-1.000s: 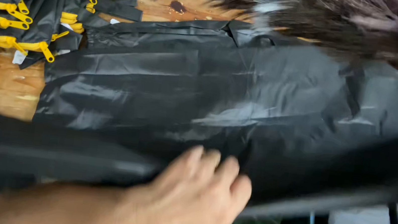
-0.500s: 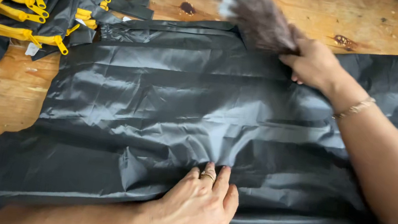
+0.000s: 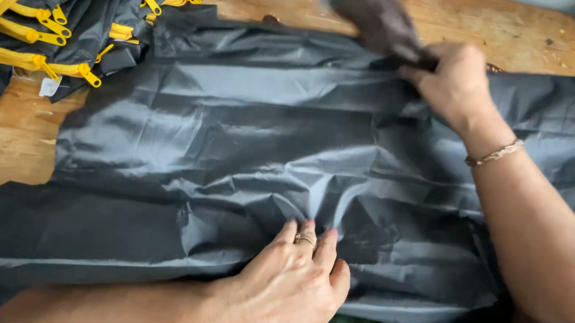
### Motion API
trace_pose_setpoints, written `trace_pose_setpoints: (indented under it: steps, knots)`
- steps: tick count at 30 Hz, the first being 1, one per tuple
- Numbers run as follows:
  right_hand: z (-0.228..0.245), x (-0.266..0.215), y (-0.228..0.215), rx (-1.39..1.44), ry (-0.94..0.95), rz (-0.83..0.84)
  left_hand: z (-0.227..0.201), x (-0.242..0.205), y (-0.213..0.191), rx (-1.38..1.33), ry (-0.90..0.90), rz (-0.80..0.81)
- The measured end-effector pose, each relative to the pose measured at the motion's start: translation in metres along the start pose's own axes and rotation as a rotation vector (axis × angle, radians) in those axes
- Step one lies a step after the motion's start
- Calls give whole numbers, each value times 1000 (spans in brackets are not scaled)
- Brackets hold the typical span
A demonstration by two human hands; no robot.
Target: The person zips and unzips a small black pouch, then places it in a blue crate. They unfold a larger black bag on a wooden table and use a feather duster to wipe the surface, smoothing the fabric with their hands.
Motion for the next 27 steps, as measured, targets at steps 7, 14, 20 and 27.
trace_pose_setpoints:
  steps: [7, 14, 20, 27]
  knots:
    - [8, 8, -74, 351, -69, -277, 16, 9, -24, 110, -100, -279]
    - [45, -28, -54, 261, 129, -107, 20, 17, -12, 255, -132, -138]
    - [80, -50, -77, -14, -248, -198, 31, 8, -81, 313, -148, -629]
    - [115, -159, -118, 100, -62, -93, 19, 15, -4, 271, -258, -245]
Point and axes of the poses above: each hand's wrist, its own x-axis towards the middle knuckle, its own y-axis out of the palm, z = x × y, the point moved 8 cm from there along x, towards the middle knuckle, and after that the axes turned 5 degrees about x, right-handed, at the moved point
